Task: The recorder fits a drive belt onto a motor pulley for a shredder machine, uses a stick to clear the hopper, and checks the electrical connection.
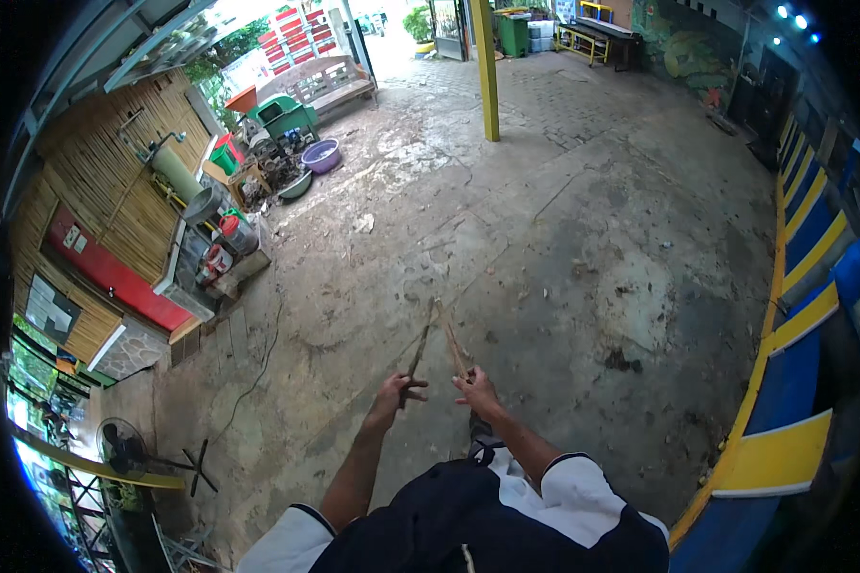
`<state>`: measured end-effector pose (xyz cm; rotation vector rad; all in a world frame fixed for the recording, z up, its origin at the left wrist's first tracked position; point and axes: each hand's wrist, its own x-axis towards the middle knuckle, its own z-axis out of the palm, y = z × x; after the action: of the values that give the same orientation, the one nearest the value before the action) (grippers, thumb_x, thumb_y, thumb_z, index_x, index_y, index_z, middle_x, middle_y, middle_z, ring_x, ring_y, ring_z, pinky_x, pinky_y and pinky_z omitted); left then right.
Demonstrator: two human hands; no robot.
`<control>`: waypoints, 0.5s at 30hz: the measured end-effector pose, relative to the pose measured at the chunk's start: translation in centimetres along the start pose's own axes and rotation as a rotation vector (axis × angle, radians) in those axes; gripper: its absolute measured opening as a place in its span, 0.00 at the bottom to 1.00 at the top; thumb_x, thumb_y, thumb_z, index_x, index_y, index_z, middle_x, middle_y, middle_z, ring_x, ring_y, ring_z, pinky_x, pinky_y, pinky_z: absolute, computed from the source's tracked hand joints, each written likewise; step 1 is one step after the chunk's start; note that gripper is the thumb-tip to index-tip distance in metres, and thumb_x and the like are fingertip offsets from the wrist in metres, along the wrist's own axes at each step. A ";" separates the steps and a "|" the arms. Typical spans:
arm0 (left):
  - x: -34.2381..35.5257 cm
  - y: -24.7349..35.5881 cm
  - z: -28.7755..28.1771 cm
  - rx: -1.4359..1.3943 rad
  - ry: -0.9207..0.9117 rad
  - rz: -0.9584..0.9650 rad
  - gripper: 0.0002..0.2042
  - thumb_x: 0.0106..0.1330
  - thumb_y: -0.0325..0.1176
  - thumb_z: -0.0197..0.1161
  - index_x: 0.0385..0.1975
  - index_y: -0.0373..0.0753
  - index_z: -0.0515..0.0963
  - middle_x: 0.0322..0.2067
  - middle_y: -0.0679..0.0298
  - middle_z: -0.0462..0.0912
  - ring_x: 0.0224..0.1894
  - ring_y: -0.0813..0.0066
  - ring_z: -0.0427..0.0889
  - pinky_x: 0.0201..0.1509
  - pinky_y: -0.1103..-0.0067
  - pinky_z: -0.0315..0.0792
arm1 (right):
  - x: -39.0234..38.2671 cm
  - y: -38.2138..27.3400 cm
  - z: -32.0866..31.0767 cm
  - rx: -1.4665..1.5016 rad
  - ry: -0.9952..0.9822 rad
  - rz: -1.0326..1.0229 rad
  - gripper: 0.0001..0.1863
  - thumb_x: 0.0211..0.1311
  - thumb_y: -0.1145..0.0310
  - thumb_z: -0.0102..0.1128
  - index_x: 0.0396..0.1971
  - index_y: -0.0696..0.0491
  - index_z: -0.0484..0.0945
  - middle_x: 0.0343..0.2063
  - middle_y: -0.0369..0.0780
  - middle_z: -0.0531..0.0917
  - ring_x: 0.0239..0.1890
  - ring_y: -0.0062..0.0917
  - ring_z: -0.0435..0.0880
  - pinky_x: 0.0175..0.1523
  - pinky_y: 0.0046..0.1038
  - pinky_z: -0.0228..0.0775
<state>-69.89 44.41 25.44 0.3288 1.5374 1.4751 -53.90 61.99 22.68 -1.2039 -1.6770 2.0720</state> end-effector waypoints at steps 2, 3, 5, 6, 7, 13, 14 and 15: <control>4.6 1.3 -5.2 -0.007 0.021 0.110 0.15 0.76 0.35 0.48 0.52 0.29 0.70 0.49 0.49 0.83 0.46 0.67 0.85 0.51 0.71 0.81 | 6.4 -2.3 1.0 -0.004 -0.082 -0.048 0.21 0.66 0.63 0.66 0.48 0.61 0.71 0.41 0.43 0.80 0.44 0.27 0.86 0.41 0.28 0.82; 6.0 3.0 -6.5 -0.029 0.069 0.081 0.14 0.76 0.34 0.48 0.51 0.30 0.70 0.48 0.49 0.84 0.48 0.66 0.85 0.51 0.71 0.81 | 9.3 -2.9 0.8 0.003 -0.126 -0.076 0.23 0.65 0.62 0.67 0.50 0.62 0.71 0.42 0.43 0.81 0.48 0.29 0.85 0.42 0.29 0.82; 6.7 7.3 -7.7 -0.114 0.203 0.064 0.14 0.74 0.35 0.49 0.49 0.31 0.72 0.44 0.51 0.85 0.47 0.65 0.86 0.48 0.73 0.80 | 13.8 -5.5 1.2 0.003 -0.138 -0.060 0.22 0.66 0.62 0.66 0.49 0.61 0.70 0.42 0.44 0.80 0.45 0.28 0.85 0.42 0.29 0.83; 7.3 9.0 -8.6 -0.178 0.291 0.083 0.14 0.73 0.35 0.50 0.49 0.32 0.74 0.42 0.53 0.86 0.45 0.65 0.87 0.45 0.76 0.79 | 16.3 -7.3 1.6 0.004 -0.163 -0.056 0.20 0.68 0.63 0.65 0.49 0.61 0.70 0.41 0.44 0.79 0.43 0.27 0.86 0.42 0.29 0.83; 8.6 8.7 -11.3 -0.194 0.367 0.068 0.13 0.73 0.35 0.50 0.48 0.32 0.74 0.44 0.52 0.86 0.42 0.65 0.86 0.47 0.74 0.80 | 18.7 -8.9 2.6 -0.004 -0.171 -0.063 0.20 0.68 0.63 0.65 0.49 0.61 0.70 0.41 0.44 0.79 0.43 0.27 0.86 0.42 0.29 0.83; 16.2 5.1 -25.4 -0.382 0.736 -0.007 0.10 0.74 0.34 0.48 0.42 0.34 0.73 0.40 0.52 0.84 0.36 0.62 0.85 0.49 0.66 0.80 | 34.2 -15.2 7.5 -0.362 -0.102 -0.098 0.22 0.67 0.60 0.66 0.48 0.62 0.71 0.42 0.44 0.80 0.40 0.26 0.87 0.39 0.25 0.79; 17.8 5.4 -27.3 -0.364 0.790 -0.036 0.11 0.74 0.34 0.48 0.42 0.33 0.73 0.40 0.52 0.84 0.37 0.62 0.85 0.49 0.65 0.80 | 36.7 -16.3 8.3 -0.244 -0.112 -0.058 0.21 0.67 0.60 0.66 0.48 0.61 0.72 0.43 0.44 0.80 0.41 0.25 0.87 0.39 0.25 0.78; 19.5 6.3 -29.3 -0.346 0.847 -0.065 0.11 0.74 0.35 0.48 0.42 0.33 0.72 0.40 0.53 0.83 0.38 0.62 0.85 0.48 0.64 0.80 | 39.2 -17.4 9.4 -0.127 -0.124 -0.019 0.21 0.67 0.60 0.66 0.47 0.61 0.72 0.43 0.43 0.81 0.41 0.24 0.87 0.40 0.24 0.78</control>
<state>-104.60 41.84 17.48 -0.6248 1.8378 1.9071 -91.09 85.18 20.57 -1.1108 -1.8938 2.0967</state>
